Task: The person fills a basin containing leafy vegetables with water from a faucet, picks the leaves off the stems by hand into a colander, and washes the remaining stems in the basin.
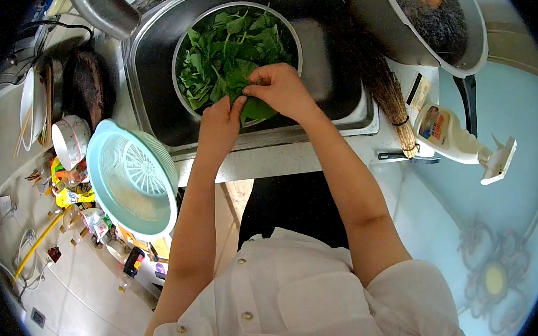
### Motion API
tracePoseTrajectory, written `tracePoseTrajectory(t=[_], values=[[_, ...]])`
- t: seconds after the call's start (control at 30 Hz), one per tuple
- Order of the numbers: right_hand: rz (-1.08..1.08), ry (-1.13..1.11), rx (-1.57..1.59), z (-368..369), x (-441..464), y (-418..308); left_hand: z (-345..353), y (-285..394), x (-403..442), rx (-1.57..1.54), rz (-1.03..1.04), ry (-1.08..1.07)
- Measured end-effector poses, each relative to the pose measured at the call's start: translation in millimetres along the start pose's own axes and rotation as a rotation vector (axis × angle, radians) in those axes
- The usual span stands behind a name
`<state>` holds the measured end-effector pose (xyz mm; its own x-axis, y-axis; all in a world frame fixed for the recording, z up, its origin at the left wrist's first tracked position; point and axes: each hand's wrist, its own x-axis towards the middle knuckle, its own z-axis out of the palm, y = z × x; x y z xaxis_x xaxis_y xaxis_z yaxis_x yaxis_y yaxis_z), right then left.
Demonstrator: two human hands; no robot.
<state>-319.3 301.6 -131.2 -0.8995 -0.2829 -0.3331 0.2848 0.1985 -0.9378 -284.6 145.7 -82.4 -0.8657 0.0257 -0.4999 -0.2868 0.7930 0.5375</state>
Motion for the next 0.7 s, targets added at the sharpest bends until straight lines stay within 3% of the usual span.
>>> tracePoseTrajectory(t=[0.07,0.13,0.17,0.23,0.27,0.33,0.4,0.47,0.57,0.63,0.7], values=[[0.046,-0.006,0.062,1,1,0,-1,0,0,0.067,0.051,0.038],[0.011,0.064,0.087,6,6,11,-14,5,0,-0.525,-0.056,-0.113],[-0.027,0.137,0.114,7,10,16,-20,7,-3,-0.524,-0.057,-0.114],[0.020,0.235,0.081,-2,14,17,-29,12,-11,-1.118,-0.270,-0.083],[0.063,0.327,0.046,-8,14,18,-32,11,-8,-1.118,-0.270,-0.083],[0.052,0.288,0.053,-15,11,9,-40,3,-3,-1.050,-0.312,0.169],[0.065,0.256,0.137,-20,14,4,-44,-11,4,-1.122,-0.255,0.163],[0.094,0.244,0.060,-20,10,-4,-40,-17,8,-1.018,-0.345,0.257],[0.113,0.229,0.249,-13,14,7,-24,-37,13,-0.958,-0.223,0.298],[0.021,0.303,0.010,-12,17,13,-22,-47,20,-0.884,-0.139,0.322],[-0.015,0.313,-0.055,-11,18,15,-21,-54,25,-0.365,-0.277,0.251]])
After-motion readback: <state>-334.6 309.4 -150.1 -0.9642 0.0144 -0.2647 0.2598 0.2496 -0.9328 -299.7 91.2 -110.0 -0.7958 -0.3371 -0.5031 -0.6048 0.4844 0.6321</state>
